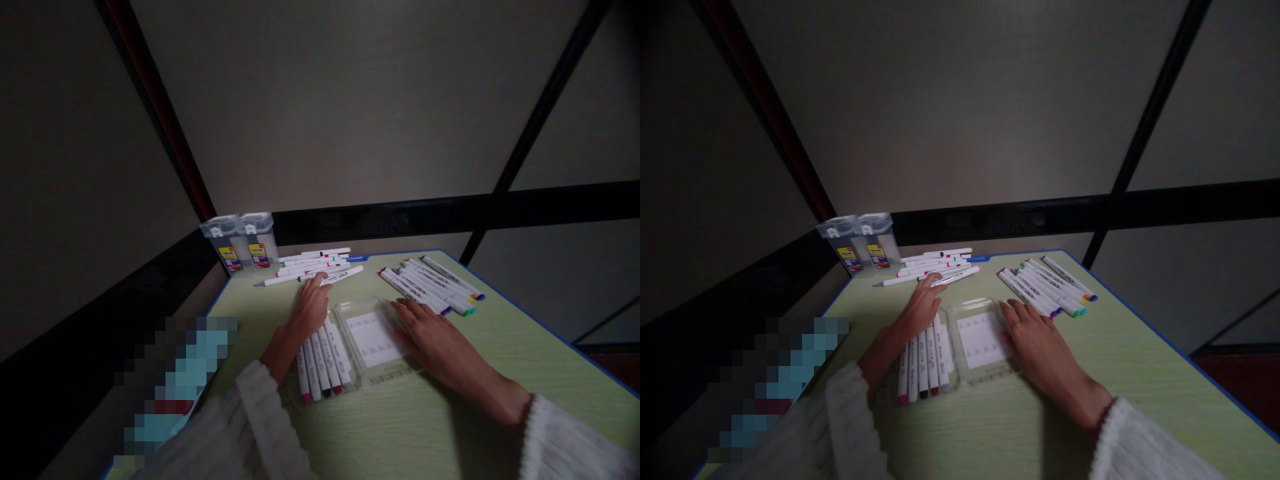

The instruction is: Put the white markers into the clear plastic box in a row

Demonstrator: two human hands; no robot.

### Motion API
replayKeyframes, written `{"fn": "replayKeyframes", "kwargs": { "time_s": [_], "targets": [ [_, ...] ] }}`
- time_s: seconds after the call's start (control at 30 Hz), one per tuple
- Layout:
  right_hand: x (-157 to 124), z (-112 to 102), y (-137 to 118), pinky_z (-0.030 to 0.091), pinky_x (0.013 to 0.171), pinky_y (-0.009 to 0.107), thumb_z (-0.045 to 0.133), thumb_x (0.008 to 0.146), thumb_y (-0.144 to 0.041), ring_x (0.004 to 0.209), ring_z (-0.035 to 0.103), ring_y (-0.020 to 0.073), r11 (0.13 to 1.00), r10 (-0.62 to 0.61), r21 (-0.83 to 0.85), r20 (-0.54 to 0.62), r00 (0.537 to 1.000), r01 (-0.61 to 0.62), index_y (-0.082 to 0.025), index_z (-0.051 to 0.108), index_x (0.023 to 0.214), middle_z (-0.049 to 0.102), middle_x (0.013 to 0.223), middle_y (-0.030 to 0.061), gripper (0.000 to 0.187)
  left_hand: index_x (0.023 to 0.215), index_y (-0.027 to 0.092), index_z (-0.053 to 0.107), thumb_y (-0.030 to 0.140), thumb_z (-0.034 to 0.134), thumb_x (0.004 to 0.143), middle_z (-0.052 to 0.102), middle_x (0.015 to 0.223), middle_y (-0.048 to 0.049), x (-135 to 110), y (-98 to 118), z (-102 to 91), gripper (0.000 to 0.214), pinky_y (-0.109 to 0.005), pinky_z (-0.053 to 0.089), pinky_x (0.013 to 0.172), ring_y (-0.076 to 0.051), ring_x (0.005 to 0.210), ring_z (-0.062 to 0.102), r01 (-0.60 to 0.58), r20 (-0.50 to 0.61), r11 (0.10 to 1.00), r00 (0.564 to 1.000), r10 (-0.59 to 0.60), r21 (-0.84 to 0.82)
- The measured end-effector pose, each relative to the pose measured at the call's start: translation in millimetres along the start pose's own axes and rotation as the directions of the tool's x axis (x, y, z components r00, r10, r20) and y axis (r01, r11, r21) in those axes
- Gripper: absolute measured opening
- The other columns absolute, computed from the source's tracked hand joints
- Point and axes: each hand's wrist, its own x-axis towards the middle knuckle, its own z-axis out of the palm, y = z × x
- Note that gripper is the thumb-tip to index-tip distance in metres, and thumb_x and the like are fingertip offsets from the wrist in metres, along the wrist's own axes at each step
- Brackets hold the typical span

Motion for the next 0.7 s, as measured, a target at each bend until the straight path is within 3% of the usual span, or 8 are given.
{"fn": "replayKeyframes", "kwargs": {
  "time_s": [0.2,0.33,0.53,0.7],
  "targets": [
    [0.7,-4.6,-0.9,0.044,0.083,0.041,0.037,0.081,-0.017,0.105,0.047,0.0263,0.999,-0.028,0.047,0.001,1.000,0.028,-0.012,0.044,0.117,0.049,0.117,0.0149,0.036,0.103,0.016,0.057,-0.007,0.028,0.065,0.050,0.111,-0.0058,1.4,0.5,-3.0,0.053,-0.029,0.039,0.091,-0.016,0.100,0.049,-0.059,-0.022,0.993,0.998,0.057,-0.099],
    [0.4,-7.2,-1.6,0.044,0.082,0.042,0.035,0.082,-0.018,0.105,0.047,0.0266,0.998,-0.032,0.056,0.011,0.999,0.032,-0.013,0.043,0.117,0.049,0.118,0.0151,0.036,0.100,0.019,0.060,-0.007,0.029,0.067,0.055,0.106,-0.0032,3.6,-2.1,-2.0,0.052,-0.029,0.042,0.088,-0.015,0.095,0.053,-0.088,-0.092,0.983,0.993,0.074,-0.163],
    [0.5,-8.0,-2.7,0.043,0.085,0.041,0.038,0.082,-0.018,0.107,0.046,0.0265,0.999,-0.013,0.035,0.037,0.999,0.012,-0.011,0.043,0.117,0.048,0.118,0.0157,0.037,0.088,0.015,0.066,0.004,0.035,0.078,0.063,0.100,-0.0068,5.8,-4.6,2.0,0.034,-0.032,0.044,0.089,-0.016,0.095,0.057,-0.066,-0.273,0.954,0.962,-0.017,-0.292],
    [1.0,-6.7,-2.1,0.042,0.086,0.040,0.037,0.082,-0.016,0.106,0.046,0.0254,0.999,-0.017,0.046,0.043,0.999,0.015,-0.011,0.045,0.116,0.048,0.118,0.0147,0.035,0.087,0.011,0.066,0.007,0.045,0.075,0.065,0.097,-0.0097,7.2,-1.8,0.5,0.024,-0.033,0.043,0.091,-0.017,0.095,0.058,-0.030,-0.353,0.882,0.923,-0.156,-0.470]
  ]
}}
